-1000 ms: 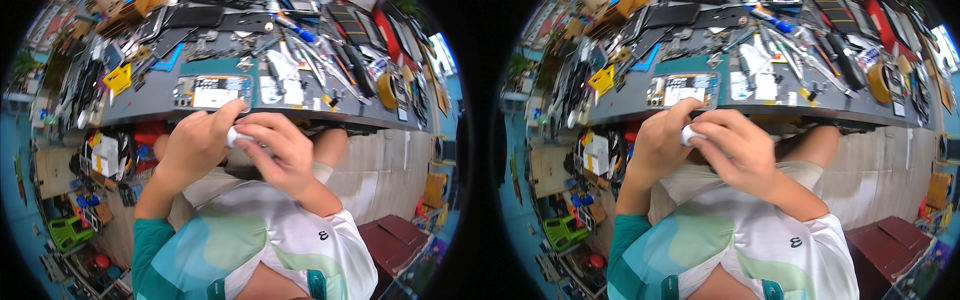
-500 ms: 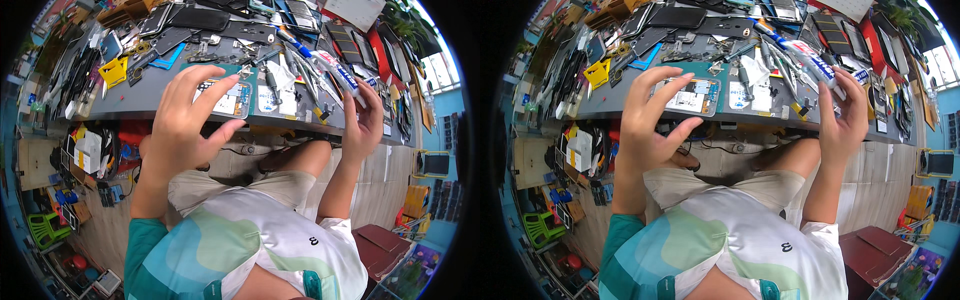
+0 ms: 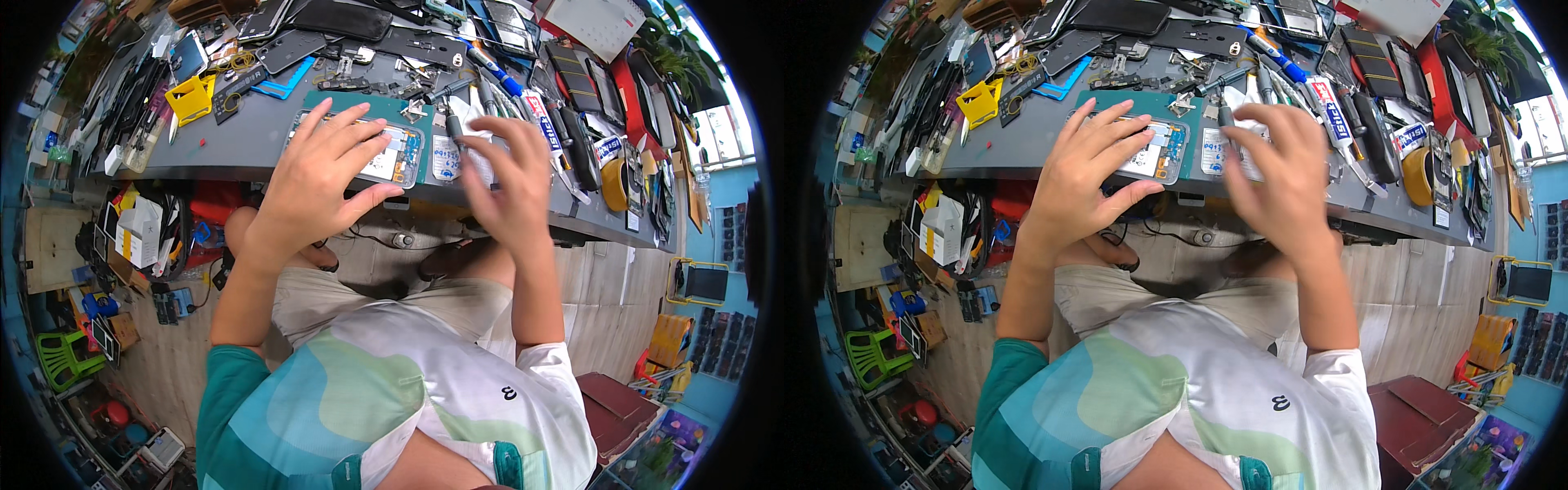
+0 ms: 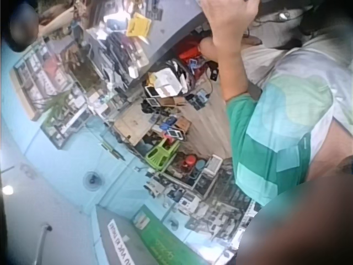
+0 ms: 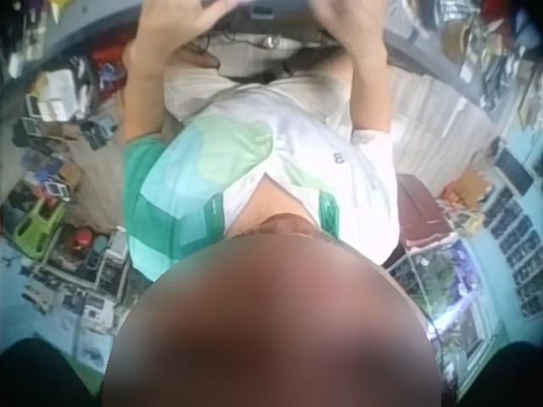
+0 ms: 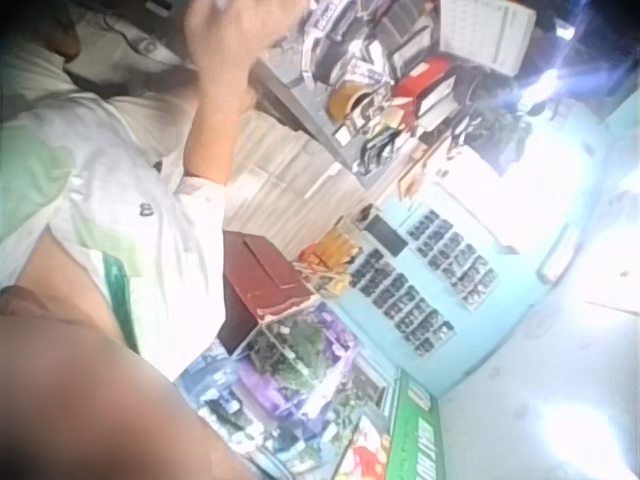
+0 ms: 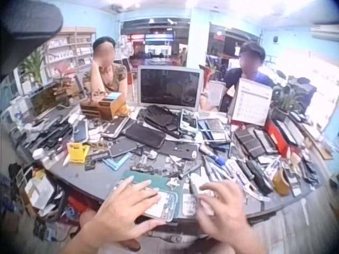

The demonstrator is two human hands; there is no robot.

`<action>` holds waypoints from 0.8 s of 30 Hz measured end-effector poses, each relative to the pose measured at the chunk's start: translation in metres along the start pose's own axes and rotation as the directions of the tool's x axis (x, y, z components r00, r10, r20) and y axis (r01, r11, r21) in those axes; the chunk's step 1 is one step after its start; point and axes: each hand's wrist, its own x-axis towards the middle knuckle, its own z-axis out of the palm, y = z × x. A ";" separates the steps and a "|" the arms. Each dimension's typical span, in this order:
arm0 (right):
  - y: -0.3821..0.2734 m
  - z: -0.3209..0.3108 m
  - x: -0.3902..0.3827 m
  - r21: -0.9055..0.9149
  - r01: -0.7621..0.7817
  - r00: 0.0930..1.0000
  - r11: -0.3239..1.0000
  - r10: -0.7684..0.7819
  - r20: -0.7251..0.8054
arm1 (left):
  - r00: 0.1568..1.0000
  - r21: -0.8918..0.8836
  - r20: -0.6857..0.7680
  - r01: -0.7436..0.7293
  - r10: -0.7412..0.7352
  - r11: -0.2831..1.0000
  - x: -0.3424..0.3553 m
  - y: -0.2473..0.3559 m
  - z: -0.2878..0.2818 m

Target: The person works on a disassembled smartphone at a cluttered workbench, using a screwdriver and tweezers to remove and install small components. They wipe the device with a cloth and handle various internal parts before moving away from the bench at the end.

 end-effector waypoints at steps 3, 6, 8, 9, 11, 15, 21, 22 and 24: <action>-0.017 0.024 0.016 0.086 0.019 1.000 0.996 -0.021 0.023 | 1.000 -0.016 -0.012 0.011 -0.011 1.000 0.001 0.000 -0.002; -0.016 0.034 0.020 0.122 -0.006 0.999 0.992 0.002 0.035 | 0.999 -0.035 -0.019 0.029 -0.030 0.999 0.000 0.000 0.000; -0.012 0.034 0.019 0.151 -0.029 0.999 0.988 0.023 0.037 | 0.999 -0.042 -0.020 0.025 -0.026 0.999 -0.001 -0.002 0.003; -0.011 0.034 0.018 0.158 -0.033 0.998 0.987 0.025 0.054 | 0.999 -0.039 -0.007 0.032 -0.032 0.999 -0.002 -0.003 0.004; -0.008 0.032 0.018 0.178 -0.049 0.996 0.983 0.036 0.080 | 0.999 -0.027 0.007 0.036 -0.036 0.999 -0.003 -0.005 0.004; -0.008 0.034 0.030 0.218 -0.006 0.999 0.976 -0.006 0.054 | 1.000 -0.037 0.014 0.021 -0.020 0.999 0.001 -0.003 -0.002; -0.008 0.036 0.040 0.214 0.041 0.998 0.976 -0.052 0.047 | 1.000 -0.045 -0.017 0.007 -0.008 0.999 0.004 0.000 -0.004; -0.007 0.038 0.040 0.219 0.046 0.997 0.975 -0.057 0.043 | 1.000 -0.042 -0.020 0.010 -0.011 0.999 0.004 -0.001 -0.003; -0.005 0.040 0.038 0.215 0.058 0.996 0.975 -0.071 0.053 | 1.000 -0.046 -0.020 0.016 -0.017 0.999 0.000 -0.001 -0.002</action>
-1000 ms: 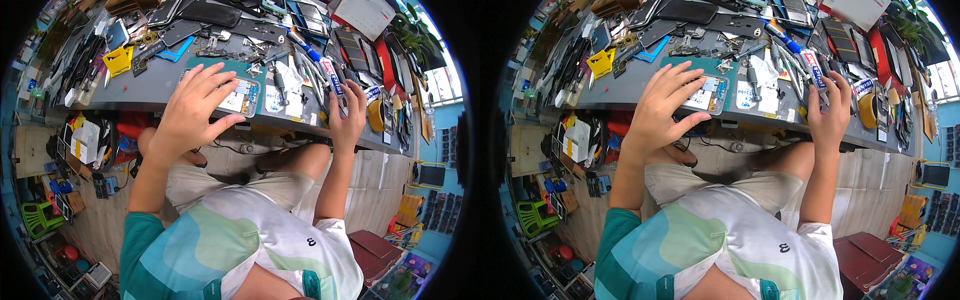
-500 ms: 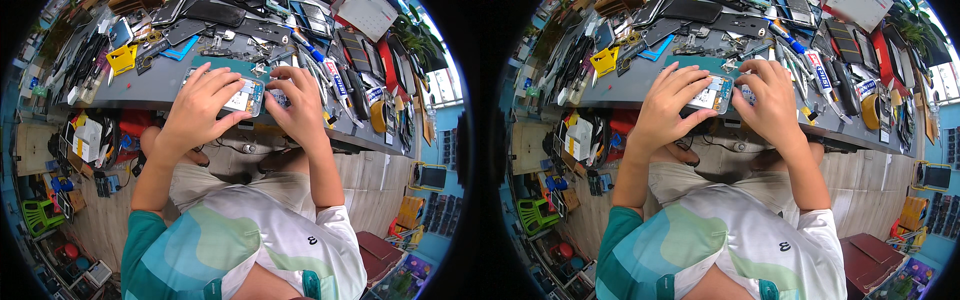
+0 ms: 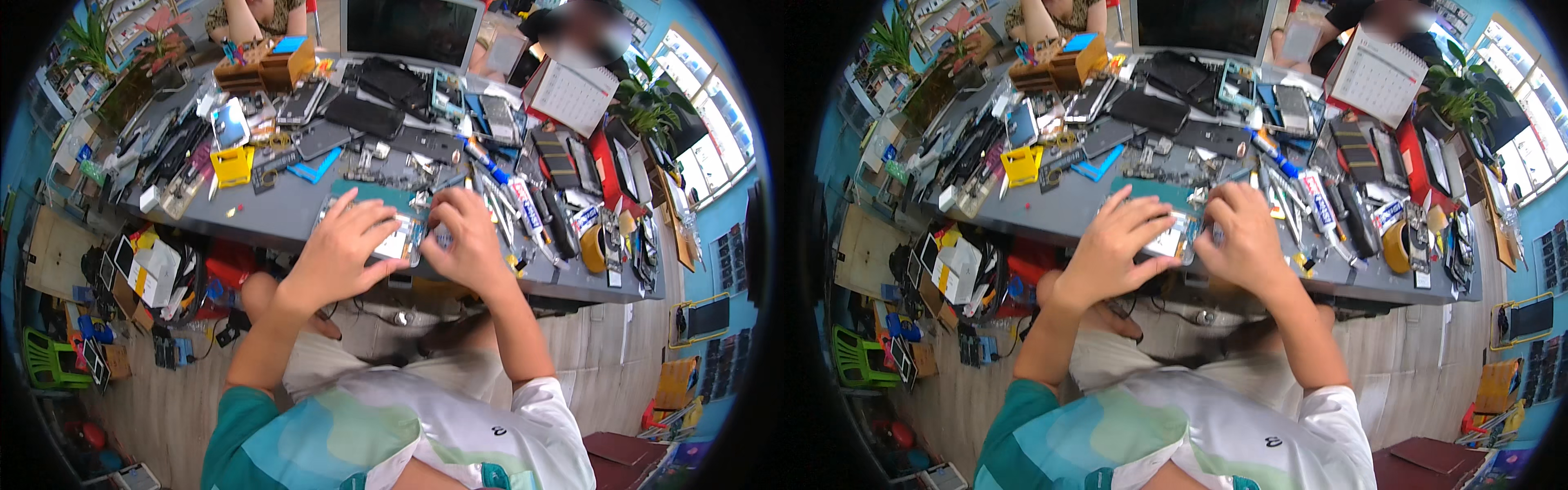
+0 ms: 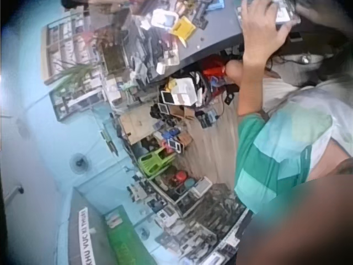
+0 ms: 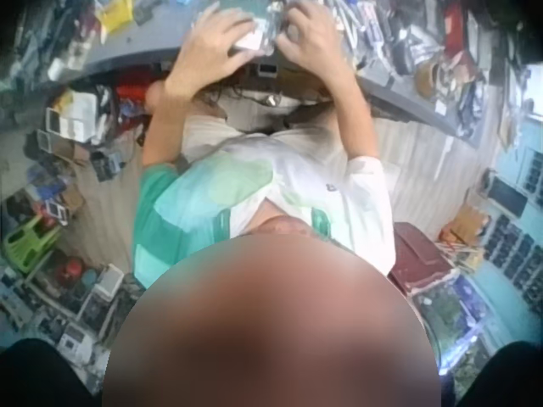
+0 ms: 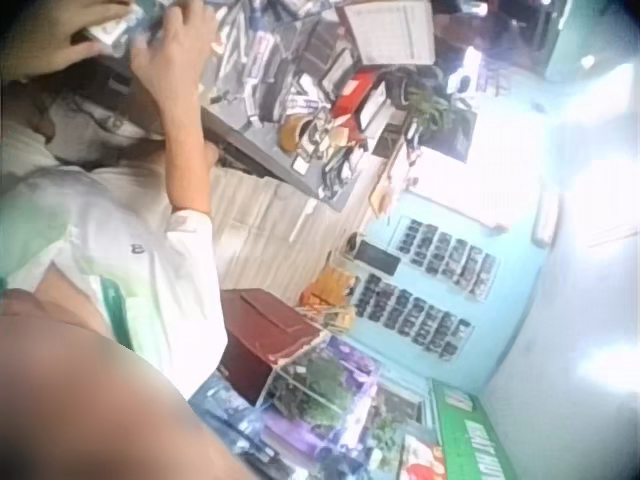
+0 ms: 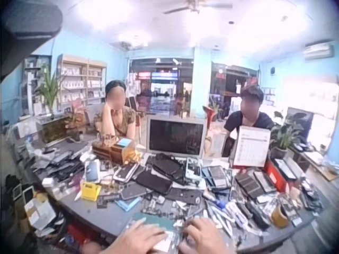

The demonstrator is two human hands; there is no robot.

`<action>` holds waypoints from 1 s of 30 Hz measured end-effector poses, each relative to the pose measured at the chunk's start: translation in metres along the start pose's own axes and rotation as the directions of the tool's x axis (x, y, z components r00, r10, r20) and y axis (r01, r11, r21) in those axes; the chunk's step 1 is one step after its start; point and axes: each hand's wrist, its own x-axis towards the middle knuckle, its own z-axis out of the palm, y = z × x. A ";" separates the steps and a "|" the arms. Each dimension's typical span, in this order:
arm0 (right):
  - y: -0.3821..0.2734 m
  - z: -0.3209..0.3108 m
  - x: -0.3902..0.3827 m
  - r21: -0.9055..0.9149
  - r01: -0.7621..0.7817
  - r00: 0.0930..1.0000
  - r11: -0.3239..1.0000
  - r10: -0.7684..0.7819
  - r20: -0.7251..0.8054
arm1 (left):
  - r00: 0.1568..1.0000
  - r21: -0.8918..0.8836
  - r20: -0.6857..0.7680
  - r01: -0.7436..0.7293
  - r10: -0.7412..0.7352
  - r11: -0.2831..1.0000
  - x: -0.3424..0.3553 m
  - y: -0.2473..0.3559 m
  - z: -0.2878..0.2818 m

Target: The person works on a disassembled smartphone at a cluttered workbench, using a screwdriver and tweezers to remove and install small components. They wipe the device with a cloth and handle various internal parts before moving away from the bench at the end.

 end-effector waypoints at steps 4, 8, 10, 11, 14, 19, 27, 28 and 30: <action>0.003 -0.001 -0.007 0.043 -0.078 0.997 0.996 0.079 -0.004 | 1.000 -0.016 -0.002 0.030 -0.030 0.999 -0.001 0.001 0.003; 0.003 -0.007 -0.012 0.131 -0.140 0.989 0.981 0.133 0.063 | 0.999 -0.026 0.002 0.032 -0.032 0.999 0.001 0.001 0.001; 0.003 -0.009 -0.011 0.155 -0.143 0.988 0.977 0.133 0.077 | 1.000 -0.021 0.005 0.031 -0.031 0.999 0.002 0.001 0.000; 0.004 -0.010 -0.010 0.165 -0.147 0.987 0.975 0.134 0.087 | 0.999 -0.021 0.007 0.031 -0.031 0.999 0.002 0.001 0.000; 0.005 -0.010 -0.007 0.151 -0.124 0.989 0.981 0.110 0.096 | 0.999 -0.030 0.004 0.035 -0.035 0.999 0.001 -0.001 0.001; 0.004 -0.007 -0.003 0.148 -0.080 0.992 0.986 0.065 0.105 | 0.999 -0.023 0.004 0.038 -0.038 0.999 0.001 -0.001 0.003; 0.006 -0.007 0.003 0.173 -0.092 0.986 0.981 0.065 0.154 | 0.999 -0.018 0.008 0.031 -0.031 0.999 0.001 -0.002 0.001; 0.007 -0.007 0.003 0.178 -0.092 0.986 0.980 0.064 0.155 | 0.999 -0.018 0.008 0.031 -0.031 0.999 0.001 -0.002 0.002; 0.007 -0.008 0.003 0.180 -0.091 0.985 0.979 0.062 0.162 | 1.000 -0.017 0.005 0.024 -0.024 1.000 0.001 -0.003 0.003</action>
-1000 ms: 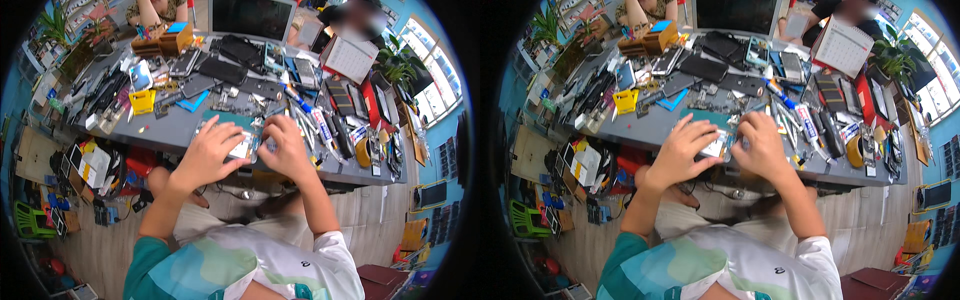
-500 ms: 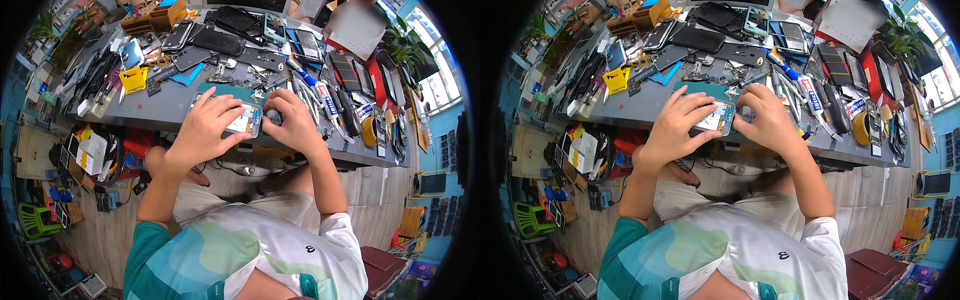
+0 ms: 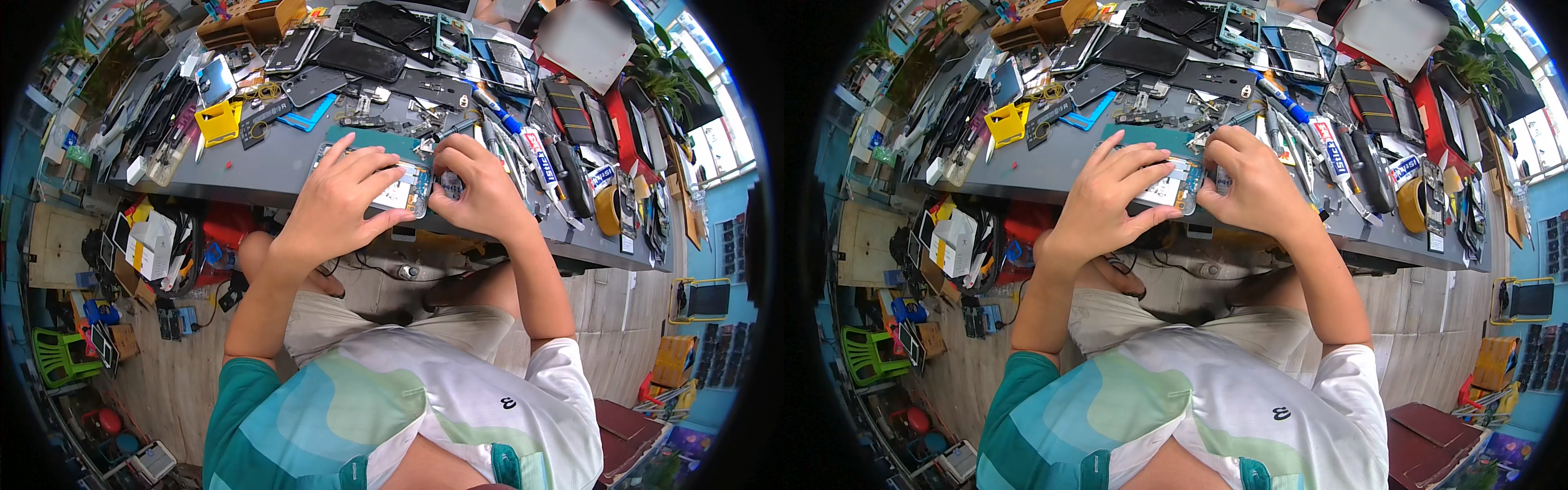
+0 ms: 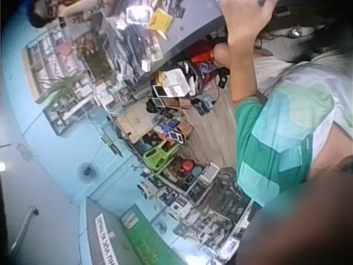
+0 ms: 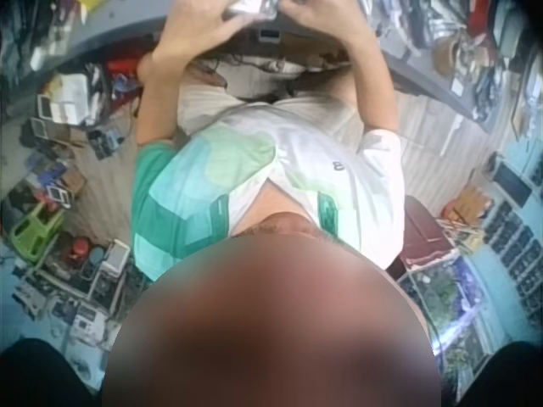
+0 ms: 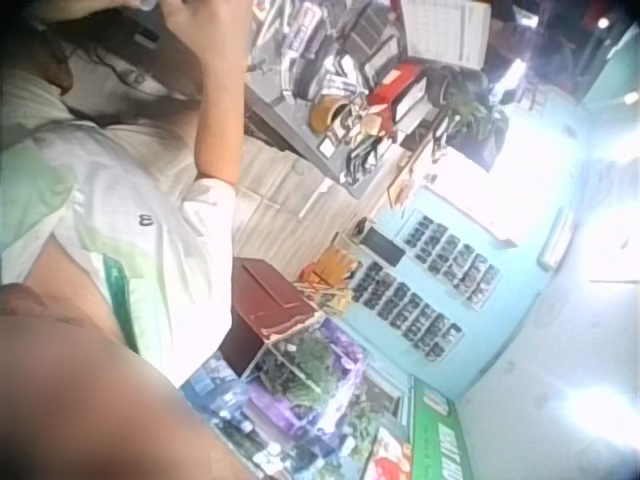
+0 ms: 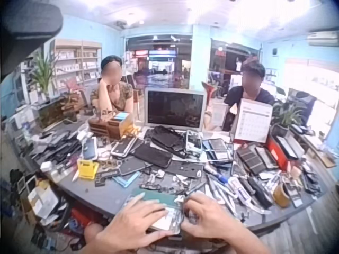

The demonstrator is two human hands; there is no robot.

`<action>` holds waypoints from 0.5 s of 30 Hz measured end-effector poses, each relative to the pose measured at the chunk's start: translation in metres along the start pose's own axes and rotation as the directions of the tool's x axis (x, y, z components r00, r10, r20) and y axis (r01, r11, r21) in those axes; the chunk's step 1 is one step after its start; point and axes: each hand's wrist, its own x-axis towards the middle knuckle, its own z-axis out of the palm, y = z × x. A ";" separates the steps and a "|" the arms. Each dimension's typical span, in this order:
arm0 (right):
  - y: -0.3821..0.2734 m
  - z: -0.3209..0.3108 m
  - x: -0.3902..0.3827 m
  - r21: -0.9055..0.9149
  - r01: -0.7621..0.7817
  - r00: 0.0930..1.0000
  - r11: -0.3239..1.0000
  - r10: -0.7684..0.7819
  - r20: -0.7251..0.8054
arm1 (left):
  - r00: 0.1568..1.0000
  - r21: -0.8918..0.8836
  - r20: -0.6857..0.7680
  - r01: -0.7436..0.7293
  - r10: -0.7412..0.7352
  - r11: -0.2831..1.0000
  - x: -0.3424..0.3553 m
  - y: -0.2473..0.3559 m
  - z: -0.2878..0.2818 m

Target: The person works on a disassembled smartphone at a cluttered workbench, using a screwdriver and tweezers to remove and install small components. They wipe the device with a cloth and handle various internal parts before moving away from the bench at the end.

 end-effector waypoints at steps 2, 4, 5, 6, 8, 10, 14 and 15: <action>0.000 -0.002 0.000 -0.007 0.010 1.000 1.000 -0.010 -0.004 | 1.000 0.003 -0.007 -0.012 0.012 1.000 0.000 -0.001 0.001; 0.001 -0.004 0.000 -0.006 0.008 1.000 1.000 -0.008 0.011 | 1.000 -0.001 -0.007 -0.010 0.010 1.000 -0.001 -0.001 0.001; 0.001 -0.005 0.000 0.002 0.000 1.000 1.000 0.000 0.026 | 1.000 -0.002 -0.007 -0.010 0.010 1.000 -0.001 -0.001 0.002; 0.001 -0.006 0.000 0.009 -0.008 0.999 1.000 0.007 0.041 | 1.000 -0.004 -0.006 -0.008 0.008 1.000 -0.001 -0.001 0.002; 0.002 -0.008 0.000 -0.006 0.011 0.999 1.000 -0.011 0.041 | 1.000 -0.007 -0.002 -0.006 0.006 1.000 -0.001 -0.002 0.002; 0.003 -0.008 0.000 -0.024 0.029 0.999 0.999 -0.028 0.036 | 1.000 -0.003 -0.005 -0.008 0.008 1.000 -0.001 -0.002 0.002; 0.005 -0.009 -0.003 -0.031 0.021 0.999 0.999 -0.020 0.026 | 1.000 -0.001 -0.010 -0.010 0.010 1.000 -0.001 -0.002 0.002; 0.006 -0.011 -0.004 -0.026 0.008 1.000 1.000 -0.007 0.018 | 1.000 0.002 -0.011 -0.010 0.010 1.000 -0.001 -0.002 0.001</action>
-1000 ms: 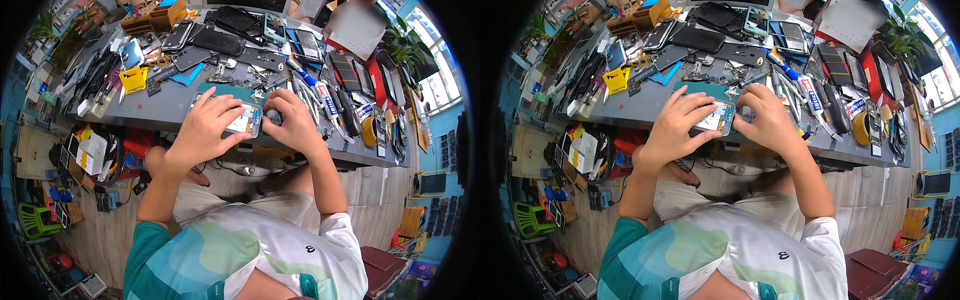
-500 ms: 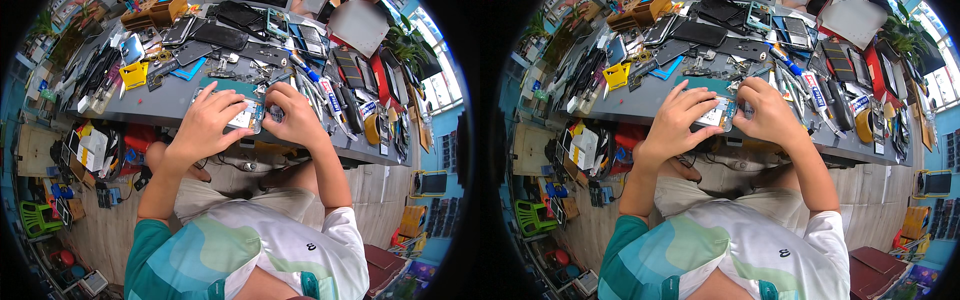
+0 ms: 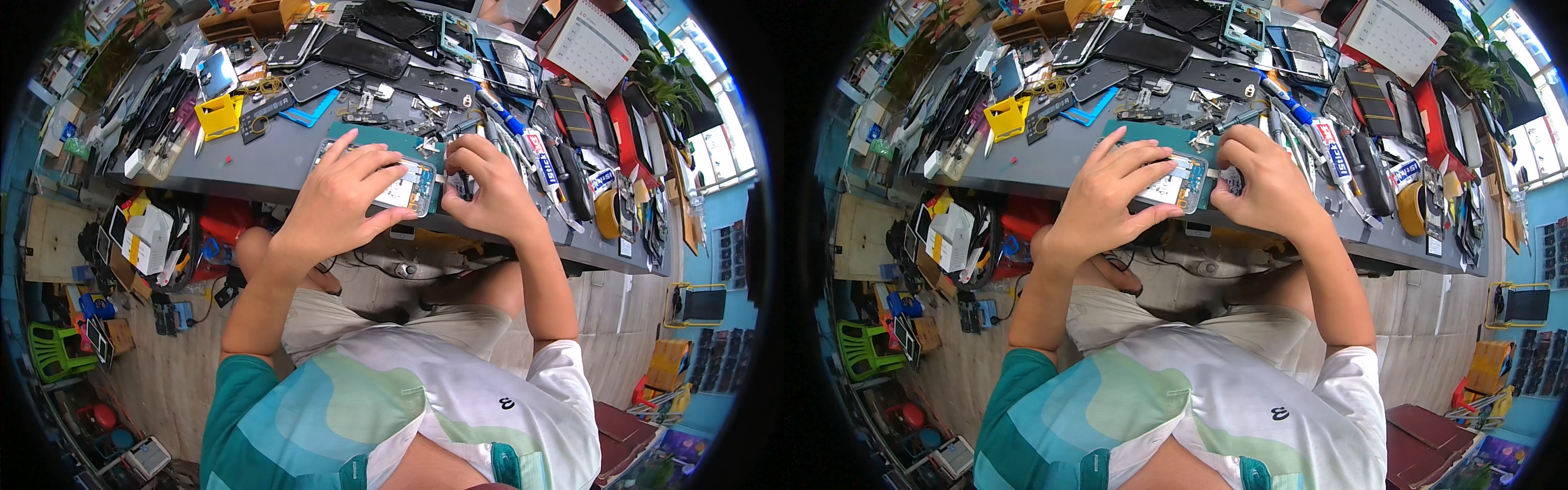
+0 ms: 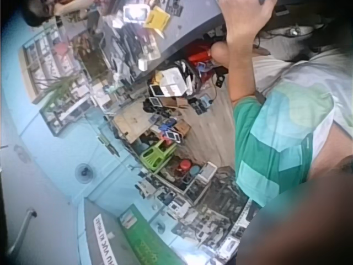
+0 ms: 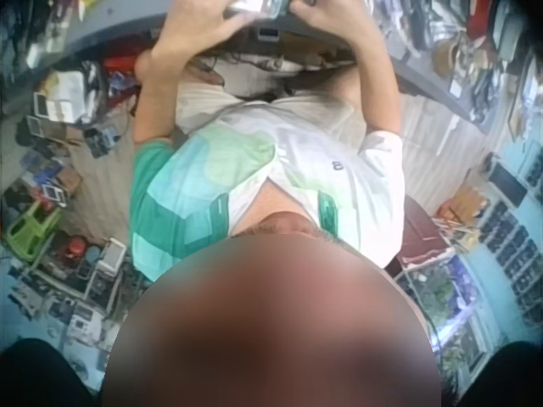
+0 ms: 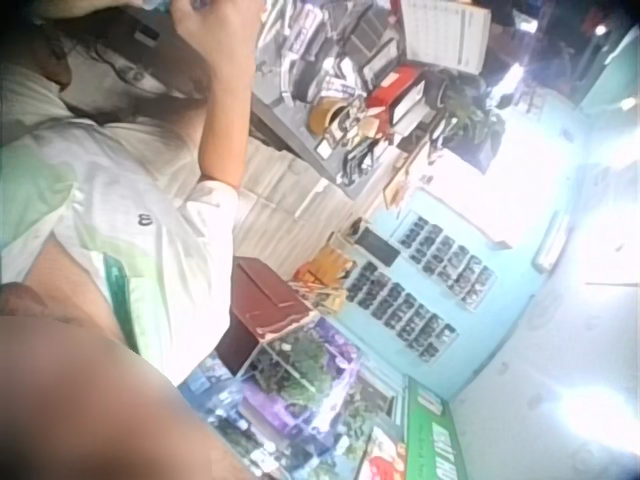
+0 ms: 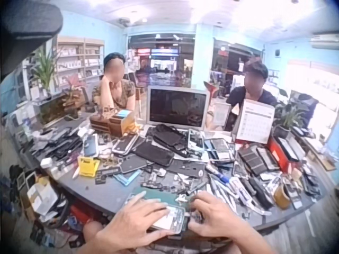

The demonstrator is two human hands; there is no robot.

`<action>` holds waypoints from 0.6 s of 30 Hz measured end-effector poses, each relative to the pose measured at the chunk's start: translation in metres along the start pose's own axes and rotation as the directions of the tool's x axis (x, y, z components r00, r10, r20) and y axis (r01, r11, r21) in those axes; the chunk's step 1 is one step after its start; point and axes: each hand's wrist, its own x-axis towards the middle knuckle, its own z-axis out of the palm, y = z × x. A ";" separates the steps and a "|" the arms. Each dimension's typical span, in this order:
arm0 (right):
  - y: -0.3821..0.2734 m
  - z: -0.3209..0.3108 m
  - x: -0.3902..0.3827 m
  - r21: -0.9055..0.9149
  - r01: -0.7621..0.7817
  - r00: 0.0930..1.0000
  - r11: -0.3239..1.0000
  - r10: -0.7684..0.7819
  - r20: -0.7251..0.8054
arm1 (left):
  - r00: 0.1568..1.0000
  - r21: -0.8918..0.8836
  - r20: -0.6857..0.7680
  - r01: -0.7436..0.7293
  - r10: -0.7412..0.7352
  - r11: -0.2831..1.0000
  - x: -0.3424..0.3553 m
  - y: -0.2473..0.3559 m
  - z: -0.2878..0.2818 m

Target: The person works on a disassembled smartphone at a cluttered workbench, using a screwdriver and tweezers to remove and install small components. They wipe the device with a cloth and handle various internal parts before moving away from the bench at the end.

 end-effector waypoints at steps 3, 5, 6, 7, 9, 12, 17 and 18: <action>0.002 -0.005 0.001 0.004 0.005 1.000 1.000 -0.005 0.001 | 1.000 0.000 -0.001 -0.002 0.002 1.000 0.000 0.000 0.000; 0.004 -0.009 0.006 -0.010 0.020 1.000 1.000 -0.020 0.011 | 1.000 -0.007 -0.009 0.006 -0.006 1.000 0.000 0.000 0.000; 0.005 -0.011 0.011 -0.017 0.030 0.999 0.999 -0.029 0.017 | 1.000 -0.009 -0.015 0.003 -0.003 1.000 0.000 0.000 -0.001; 0.007 -0.011 0.017 -0.033 0.038 0.999 0.999 -0.037 0.024 | 1.000 -0.012 -0.021 0.001 -0.001 1.000 0.001 0.000 0.000; 0.012 -0.009 0.033 -0.064 0.049 0.998 0.997 -0.047 0.035 | 1.000 -0.022 -0.028 -0.003 0.003 1.000 0.002 0.000 -0.001; 0.019 0.007 0.057 -0.058 0.088 0.992 0.994 -0.082 0.095 | 0.999 -0.029 -0.033 -0.009 0.008 1.000 0.006 -0.002 -0.002; 0.027 0.016 0.068 -0.001 0.054 0.979 0.999 -0.053 0.198 | 0.999 -0.027 -0.040 -0.014 0.013 1.000 0.012 -0.006 -0.005; 0.028 0.015 0.067 0.008 0.069 0.979 0.998 -0.069 0.191 | 0.999 -0.028 -0.036 -0.012 0.011 1.000 0.014 -0.007 -0.005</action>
